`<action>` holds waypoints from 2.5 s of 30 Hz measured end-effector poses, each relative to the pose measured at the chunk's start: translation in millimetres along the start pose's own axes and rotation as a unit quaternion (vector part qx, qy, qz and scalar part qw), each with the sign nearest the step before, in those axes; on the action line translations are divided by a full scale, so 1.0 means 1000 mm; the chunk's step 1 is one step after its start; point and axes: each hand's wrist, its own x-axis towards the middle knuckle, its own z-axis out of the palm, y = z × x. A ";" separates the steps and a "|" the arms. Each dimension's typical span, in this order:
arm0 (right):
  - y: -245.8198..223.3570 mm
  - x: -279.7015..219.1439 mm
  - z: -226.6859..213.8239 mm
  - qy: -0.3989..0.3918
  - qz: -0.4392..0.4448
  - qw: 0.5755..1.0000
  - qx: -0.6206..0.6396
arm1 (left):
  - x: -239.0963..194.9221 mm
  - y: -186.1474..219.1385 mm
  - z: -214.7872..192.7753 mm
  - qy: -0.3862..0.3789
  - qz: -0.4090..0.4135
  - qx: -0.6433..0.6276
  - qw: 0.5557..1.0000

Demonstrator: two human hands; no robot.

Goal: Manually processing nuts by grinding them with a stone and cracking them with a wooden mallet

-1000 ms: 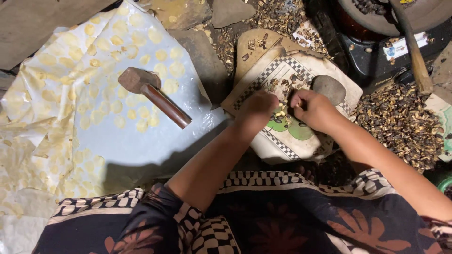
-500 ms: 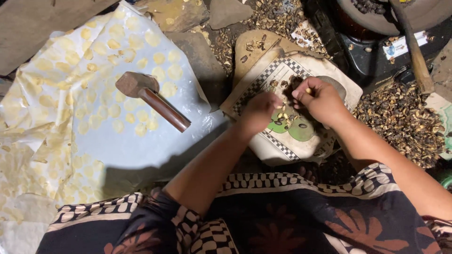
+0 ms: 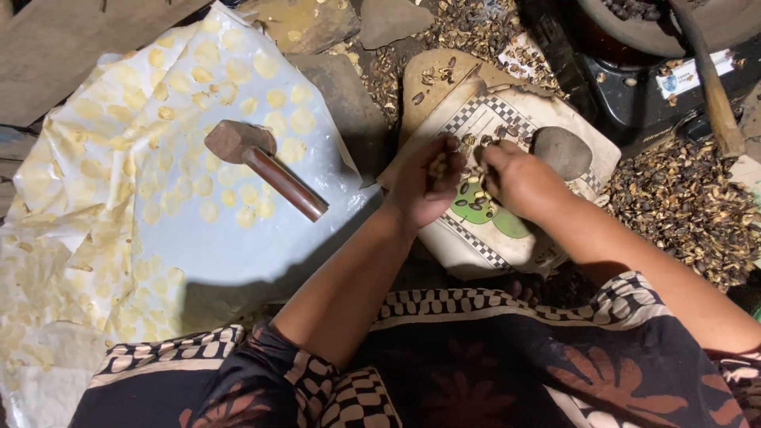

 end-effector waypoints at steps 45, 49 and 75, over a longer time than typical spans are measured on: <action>-0.082 -0.024 -0.079 0.032 0.008 0.983 0.179 | 0.021 -0.024 0.046 0.230 0.023 0.011 0.973; -0.070 -0.043 -0.127 0.120 0.020 0.988 0.095 | 0.044 0.014 0.033 0.068 -0.019 -0.037 0.997; -0.306 0.105 0.095 0.088 0.017 0.994 0.062 | -0.346 0.233 -0.111 0.418 0.444 0.774 0.169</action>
